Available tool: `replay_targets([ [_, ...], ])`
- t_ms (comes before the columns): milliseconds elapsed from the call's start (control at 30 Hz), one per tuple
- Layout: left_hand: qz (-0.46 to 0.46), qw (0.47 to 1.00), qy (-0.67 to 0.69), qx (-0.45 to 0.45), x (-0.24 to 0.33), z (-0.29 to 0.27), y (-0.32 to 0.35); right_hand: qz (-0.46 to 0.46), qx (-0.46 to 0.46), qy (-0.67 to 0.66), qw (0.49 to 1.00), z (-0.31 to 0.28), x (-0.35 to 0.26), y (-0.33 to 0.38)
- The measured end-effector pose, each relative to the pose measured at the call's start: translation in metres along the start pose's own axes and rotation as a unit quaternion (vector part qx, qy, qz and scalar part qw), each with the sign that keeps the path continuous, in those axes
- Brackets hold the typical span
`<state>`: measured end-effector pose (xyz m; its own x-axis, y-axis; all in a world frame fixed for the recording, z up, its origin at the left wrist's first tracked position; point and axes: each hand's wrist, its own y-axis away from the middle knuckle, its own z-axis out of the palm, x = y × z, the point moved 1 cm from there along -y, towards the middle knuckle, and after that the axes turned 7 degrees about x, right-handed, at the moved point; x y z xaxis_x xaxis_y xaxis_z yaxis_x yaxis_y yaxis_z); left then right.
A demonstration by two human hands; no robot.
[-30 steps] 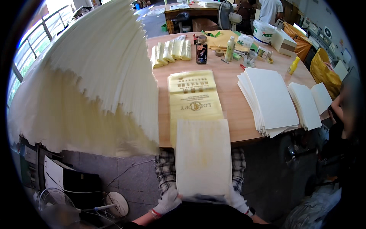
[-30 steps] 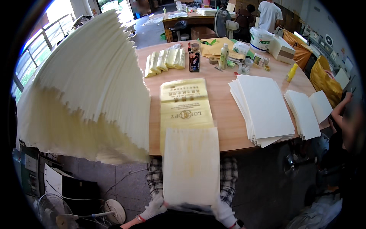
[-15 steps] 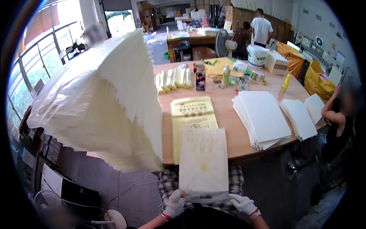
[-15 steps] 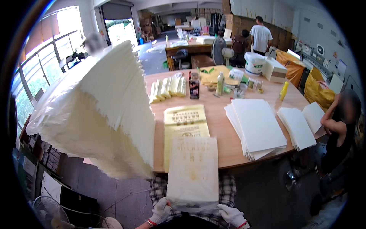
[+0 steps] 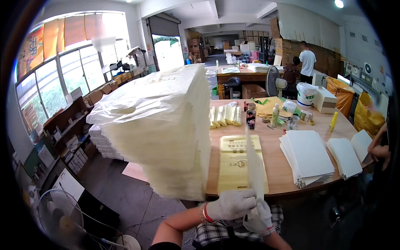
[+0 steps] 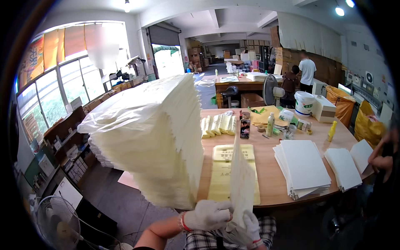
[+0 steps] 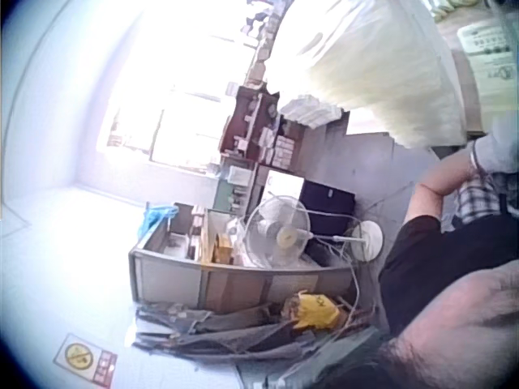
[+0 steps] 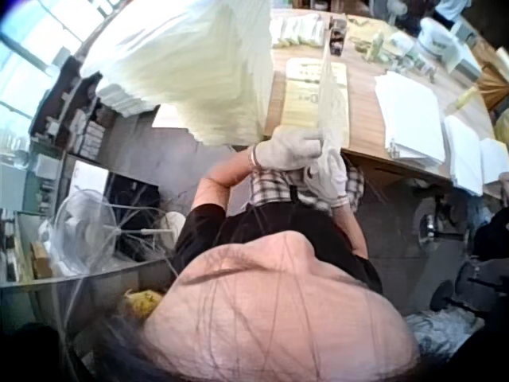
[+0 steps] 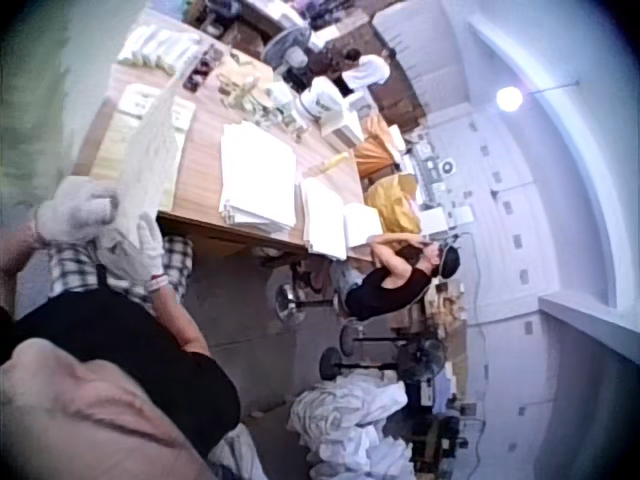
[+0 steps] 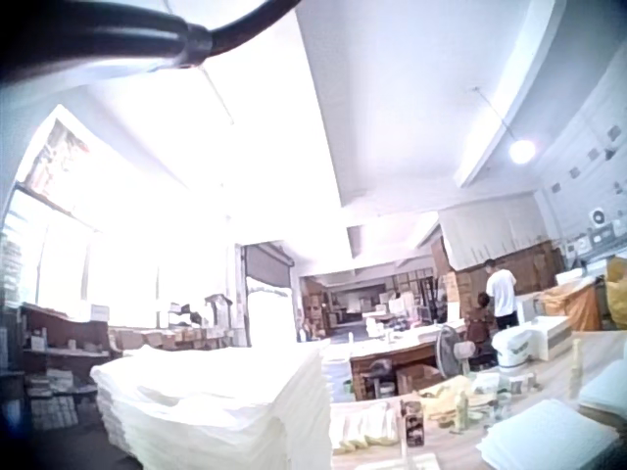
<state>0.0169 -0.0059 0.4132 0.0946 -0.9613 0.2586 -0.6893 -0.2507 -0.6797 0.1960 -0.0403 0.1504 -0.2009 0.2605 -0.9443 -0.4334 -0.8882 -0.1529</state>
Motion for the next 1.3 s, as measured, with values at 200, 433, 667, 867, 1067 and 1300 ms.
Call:
replay_targets([
  [200, -0.107, 0.968, 0.147, 0.173, 0.028, -0.134, -0.031, -0.104, -0.109, -0.101, 0.983, 0.088, -0.198, -0.119],
  [433, 0.113, 0.834, 0.156, 0.517, -0.037, -0.303, -0.061, -0.275, -0.291, -0.025, 0.916, 0.249, -0.366, -0.180],
  [667, -0.167, 0.754, 0.249, 0.585, -0.115, -0.319, 0.057, -0.285, -0.288, 0.452, 0.794, 0.315, -0.380, -0.162],
  [867, -0.220, 0.748, 0.192, 0.596, -0.160, -0.177, 0.174, -0.385, -0.259, 0.414, 0.783, 0.308, -0.370, -0.168],
  [1067, -0.556, 0.779, 0.195, 0.216, -0.138, 0.051, 0.202, -0.474, -0.322, 0.201, 0.794, 0.237, -0.314, -0.183],
  [1300, -0.428, 0.890, 0.155, 0.037, -0.127, 0.152, 0.165, 0.006, -0.077, 0.210, 0.975, -0.016, -0.076, -0.157],
])
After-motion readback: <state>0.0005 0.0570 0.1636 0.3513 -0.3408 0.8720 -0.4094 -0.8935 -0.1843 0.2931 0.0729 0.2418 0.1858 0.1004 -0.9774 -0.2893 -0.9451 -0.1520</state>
